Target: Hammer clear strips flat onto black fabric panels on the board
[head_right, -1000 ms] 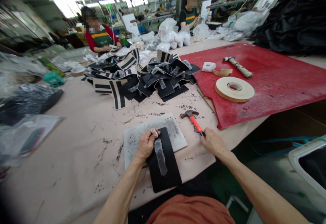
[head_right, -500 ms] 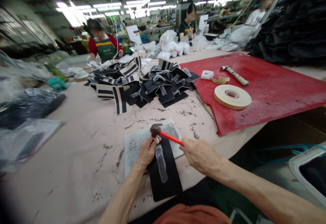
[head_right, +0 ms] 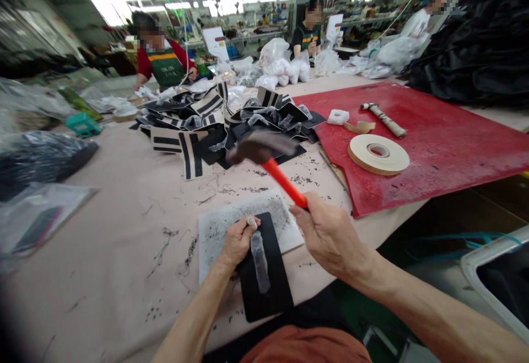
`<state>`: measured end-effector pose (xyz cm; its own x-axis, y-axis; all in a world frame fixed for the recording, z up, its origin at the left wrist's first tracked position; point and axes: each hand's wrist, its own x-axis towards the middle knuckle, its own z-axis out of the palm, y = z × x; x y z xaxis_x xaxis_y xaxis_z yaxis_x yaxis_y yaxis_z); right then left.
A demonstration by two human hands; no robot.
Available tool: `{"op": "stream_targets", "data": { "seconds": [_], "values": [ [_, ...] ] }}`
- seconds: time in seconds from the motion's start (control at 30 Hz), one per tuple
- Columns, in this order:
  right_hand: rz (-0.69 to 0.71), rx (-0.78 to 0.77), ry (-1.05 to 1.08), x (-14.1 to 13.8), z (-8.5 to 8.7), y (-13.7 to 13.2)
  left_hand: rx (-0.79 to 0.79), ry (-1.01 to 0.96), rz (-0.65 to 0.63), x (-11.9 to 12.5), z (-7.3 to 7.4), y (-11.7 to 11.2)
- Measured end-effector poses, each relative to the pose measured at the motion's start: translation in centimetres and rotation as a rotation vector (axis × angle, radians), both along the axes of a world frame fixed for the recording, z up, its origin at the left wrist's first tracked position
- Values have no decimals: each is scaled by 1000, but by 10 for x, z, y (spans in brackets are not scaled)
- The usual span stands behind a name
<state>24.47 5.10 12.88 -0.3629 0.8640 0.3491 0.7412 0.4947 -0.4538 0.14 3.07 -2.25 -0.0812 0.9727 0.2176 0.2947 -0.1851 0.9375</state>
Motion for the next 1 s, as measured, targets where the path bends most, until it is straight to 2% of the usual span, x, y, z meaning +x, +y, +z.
{"op": "stream_targets", "data": {
  "seconds": [0.07, 0.2, 0.23, 0.4, 0.47, 0.53, 0.6, 0.63, 0.67, 0.77, 0.83, 0.9, 0.97, 1.0],
  "values": [
    [-63, 32, 73, -2, -3, -3, -4, -19, 4, 0, 0, 0],
    [169, -179, -292, 8, -30, -7, -32, 5, 5, -1, 1, 0],
    [184, -226, -356, 14, -37, -6, -32, 19, 0, -1, 1, 0],
    [32, -385, -286, 43, -72, 20, 13, 45, -3, -1, 2, -1],
    [-56, -441, -326, 50, -88, 33, 10, 45, 4, 0, 3, -1],
    [-123, -336, -402, 48, -100, 39, 3, 45, 13, 0, 4, -1],
    [-91, -133, -384, 32, -105, 35, -5, 48, 26, -1, 5, -1],
    [-20, -59, -328, 20, -107, 30, -8, 51, 33, -1, 6, -1],
    [89, -31, -257, 5, -108, 23, -11, 55, 40, -2, 6, -1],
    [411, -110, -111, -45, -116, 1, -19, 75, 78, -2, 5, -1],
    [438, -136, -117, -71, -127, -8, -23, 91, 133, 1, 3, -2],
    [383, -127, -151, -85, -139, -10, -15, 121, 219, 8, 5, -2],
    [377, -117, -171, -89, -147, -8, 40, 160, 368, 19, 17, -1],
    [391, -115, -173, -88, -149, -6, 86, 169, 464, 24, 28, 1]
  ]
}}
